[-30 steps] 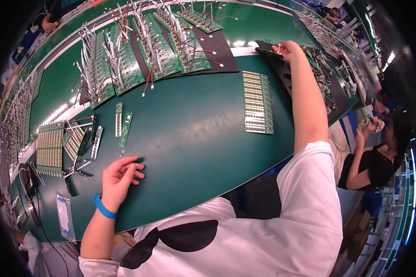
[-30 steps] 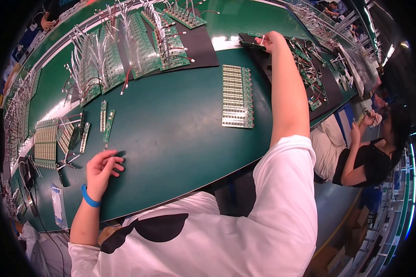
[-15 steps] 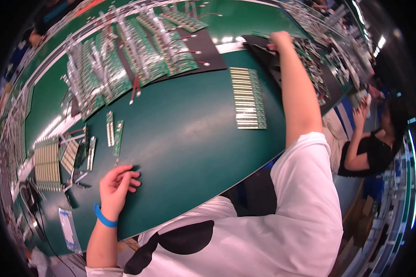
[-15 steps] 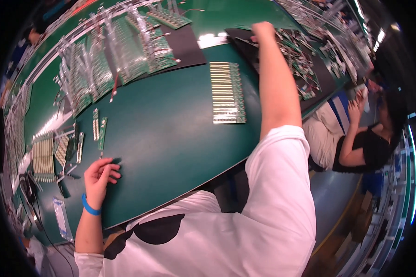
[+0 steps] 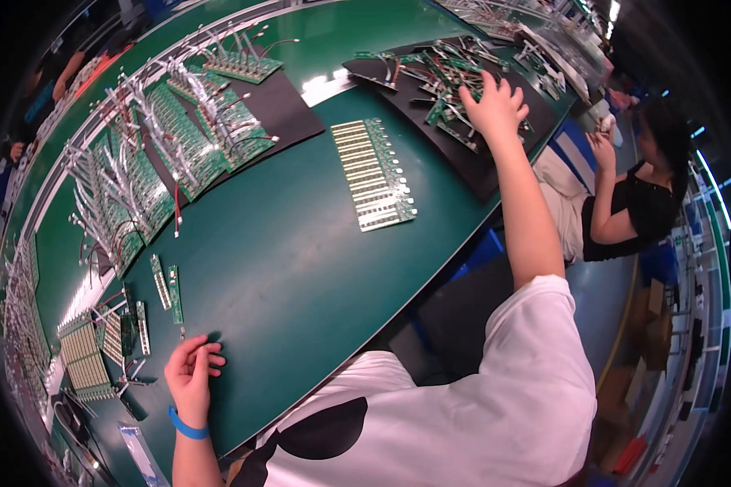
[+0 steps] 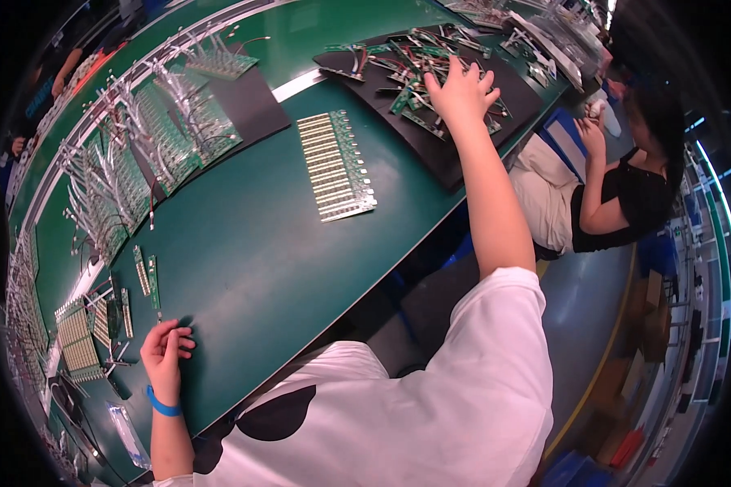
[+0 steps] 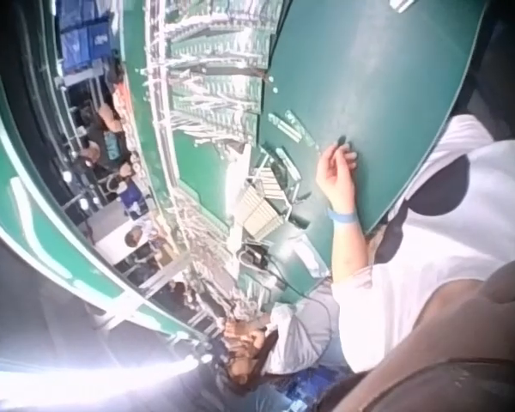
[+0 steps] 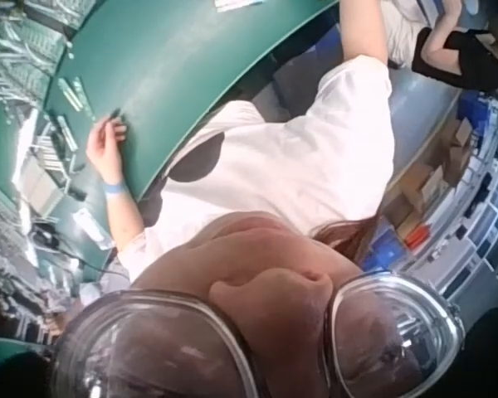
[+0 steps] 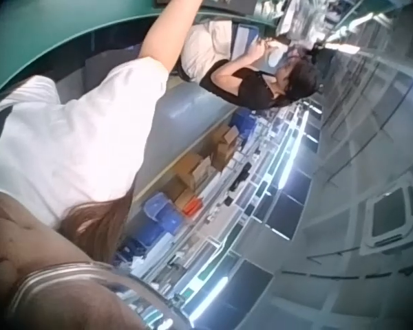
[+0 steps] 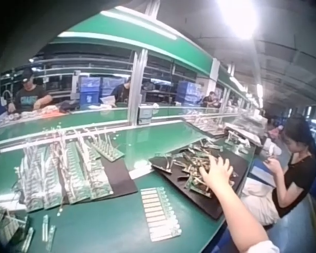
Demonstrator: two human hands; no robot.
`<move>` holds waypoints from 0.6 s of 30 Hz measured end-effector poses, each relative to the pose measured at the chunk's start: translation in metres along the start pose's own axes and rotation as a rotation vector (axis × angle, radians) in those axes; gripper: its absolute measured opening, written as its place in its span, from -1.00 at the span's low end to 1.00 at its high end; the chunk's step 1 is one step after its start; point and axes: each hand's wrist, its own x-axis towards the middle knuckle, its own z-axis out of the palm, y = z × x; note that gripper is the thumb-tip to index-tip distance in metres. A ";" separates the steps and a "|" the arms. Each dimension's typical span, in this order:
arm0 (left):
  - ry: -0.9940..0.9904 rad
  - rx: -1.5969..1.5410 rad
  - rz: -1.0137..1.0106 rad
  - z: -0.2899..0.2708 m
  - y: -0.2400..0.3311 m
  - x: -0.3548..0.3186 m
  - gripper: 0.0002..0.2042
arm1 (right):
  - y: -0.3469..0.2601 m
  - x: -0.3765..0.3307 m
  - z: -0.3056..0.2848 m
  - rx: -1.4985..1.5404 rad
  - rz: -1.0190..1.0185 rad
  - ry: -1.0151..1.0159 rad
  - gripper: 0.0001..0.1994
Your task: The person connects ribbon cables and wire connectors to circuit boards by hand and places the assembled boards on the table.
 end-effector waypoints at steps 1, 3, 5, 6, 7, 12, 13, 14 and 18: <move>-0.013 0.004 0.004 0.000 -0.001 -0.001 -0.82 | 0.007 0.002 0.006 -0.010 0.066 -0.144 -0.31; 0.031 0.041 0.021 0.001 -0.003 -0.001 -0.82 | 0.012 0.009 0.020 0.065 0.135 -0.311 -0.26; 0.035 0.052 0.025 0.003 -0.003 -0.001 -0.82 | 0.012 0.013 0.020 0.055 0.136 -0.366 -0.29; 0.040 0.057 0.025 0.004 -0.003 -0.002 -0.82 | 0.014 0.016 0.020 0.059 0.136 -0.368 -0.29; 0.043 0.060 0.025 0.005 -0.003 -0.002 -0.82 | 0.017 0.021 0.022 0.042 0.139 -0.445 -0.32; 0.066 0.073 0.028 0.006 0.000 -0.003 -0.84 | 0.045 0.040 0.041 0.002 0.057 -0.491 -0.46; 0.068 0.075 0.026 0.007 0.000 -0.003 -0.84 | 0.049 0.043 0.044 0.004 0.055 -0.492 -0.48; 0.070 0.083 0.031 0.007 -0.001 -0.003 -0.84 | 0.052 0.046 0.047 0.024 0.054 -0.510 -0.49; 0.076 0.097 0.036 0.006 -0.002 -0.003 -0.84 | 0.055 0.055 0.053 0.016 0.047 -0.500 -0.54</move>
